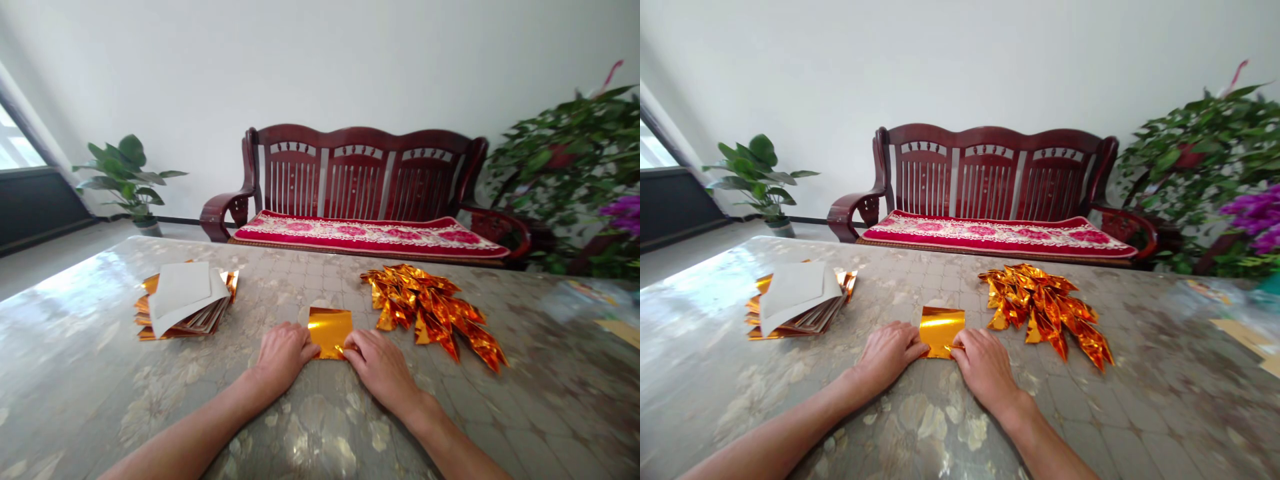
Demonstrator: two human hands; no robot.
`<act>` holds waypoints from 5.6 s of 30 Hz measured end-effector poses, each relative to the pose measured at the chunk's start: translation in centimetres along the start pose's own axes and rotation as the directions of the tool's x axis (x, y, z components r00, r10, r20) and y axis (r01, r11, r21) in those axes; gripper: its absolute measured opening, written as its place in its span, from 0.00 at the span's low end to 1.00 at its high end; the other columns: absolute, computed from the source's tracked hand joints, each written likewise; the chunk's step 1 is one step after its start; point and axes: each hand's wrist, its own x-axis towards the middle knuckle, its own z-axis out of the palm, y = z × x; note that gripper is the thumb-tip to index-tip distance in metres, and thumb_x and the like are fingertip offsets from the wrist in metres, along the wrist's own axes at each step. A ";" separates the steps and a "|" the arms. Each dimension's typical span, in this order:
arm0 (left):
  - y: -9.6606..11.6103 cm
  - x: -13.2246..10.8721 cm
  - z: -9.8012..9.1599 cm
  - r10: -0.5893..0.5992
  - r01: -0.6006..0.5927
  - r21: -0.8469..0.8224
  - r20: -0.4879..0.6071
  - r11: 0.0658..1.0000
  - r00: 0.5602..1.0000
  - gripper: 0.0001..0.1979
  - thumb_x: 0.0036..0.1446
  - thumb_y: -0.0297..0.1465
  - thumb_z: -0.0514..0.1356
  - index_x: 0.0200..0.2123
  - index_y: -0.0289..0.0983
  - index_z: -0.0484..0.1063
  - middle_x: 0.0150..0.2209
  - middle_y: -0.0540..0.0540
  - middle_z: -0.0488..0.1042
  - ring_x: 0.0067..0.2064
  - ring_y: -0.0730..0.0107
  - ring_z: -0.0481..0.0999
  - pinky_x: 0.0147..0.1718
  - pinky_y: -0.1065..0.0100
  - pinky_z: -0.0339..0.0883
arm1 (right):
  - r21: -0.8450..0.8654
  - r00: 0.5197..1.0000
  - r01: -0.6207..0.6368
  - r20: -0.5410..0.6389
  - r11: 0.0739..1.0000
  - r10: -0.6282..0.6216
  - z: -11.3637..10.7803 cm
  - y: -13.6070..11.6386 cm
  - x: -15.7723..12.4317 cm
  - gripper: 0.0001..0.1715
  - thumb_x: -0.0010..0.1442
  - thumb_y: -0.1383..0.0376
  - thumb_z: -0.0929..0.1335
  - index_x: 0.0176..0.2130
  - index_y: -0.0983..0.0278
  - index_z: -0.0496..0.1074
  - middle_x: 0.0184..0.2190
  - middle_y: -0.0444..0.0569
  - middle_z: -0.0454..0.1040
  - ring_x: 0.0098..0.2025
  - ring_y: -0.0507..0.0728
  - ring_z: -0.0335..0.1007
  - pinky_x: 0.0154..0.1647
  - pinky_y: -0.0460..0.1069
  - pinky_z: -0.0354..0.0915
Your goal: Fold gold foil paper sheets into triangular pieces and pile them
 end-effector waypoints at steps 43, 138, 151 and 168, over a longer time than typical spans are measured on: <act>2.5 -4.2 2.3 0.390 -0.377 0.245 -0.003 0.893 0.921 0.22 0.62 0.20 0.53 0.60 0.29 0.64 0.60 0.30 0.68 0.59 0.50 0.70 0.54 0.54 0.68 | -0.249 0.924 0.377 0.040 0.892 -0.379 -0.5 -0.8 -1.3 0.11 0.65 0.68 0.67 0.46 0.58 0.75 0.35 0.46 0.73 0.39 0.57 0.64 0.41 0.52 0.55; 0.9 -3.2 -3.0 0.215 -0.429 -0.385 -0.487 0.817 0.846 0.10 0.63 0.34 0.54 0.44 0.41 0.73 0.47 0.43 0.74 0.49 0.60 0.71 0.50 0.58 0.62 | -0.103 0.807 0.349 -0.472 0.932 -0.354 -2.0 -0.2 -1.2 0.08 0.62 0.72 0.66 0.37 0.62 0.74 0.31 0.47 0.75 0.35 0.55 0.67 0.38 0.51 0.59; -0.2 -2.6 0.4 0.443 -0.441 0.118 -0.455 0.890 0.772 0.08 0.66 0.31 0.55 0.44 0.43 0.73 0.37 0.48 0.76 0.36 0.66 0.69 0.35 0.64 0.60 | -0.335 0.838 0.277 -0.375 0.901 -0.397 -2.0 -0.6 -1.6 0.11 0.63 0.71 0.65 0.32 0.60 0.73 0.25 0.46 0.72 0.32 0.56 0.62 0.35 0.53 0.52; 0.1 -2.7 1.7 0.523 -0.493 0.176 -0.264 0.852 0.810 0.12 0.65 0.28 0.57 0.51 0.42 0.69 0.37 0.48 0.70 0.37 0.65 0.68 0.34 0.66 0.65 | -0.115 0.873 0.398 -0.256 0.910 -0.414 -1.2 0.8 -1.6 0.13 0.60 0.76 0.63 0.38 0.62 0.73 0.37 0.49 0.76 0.40 0.57 0.68 0.40 0.51 0.62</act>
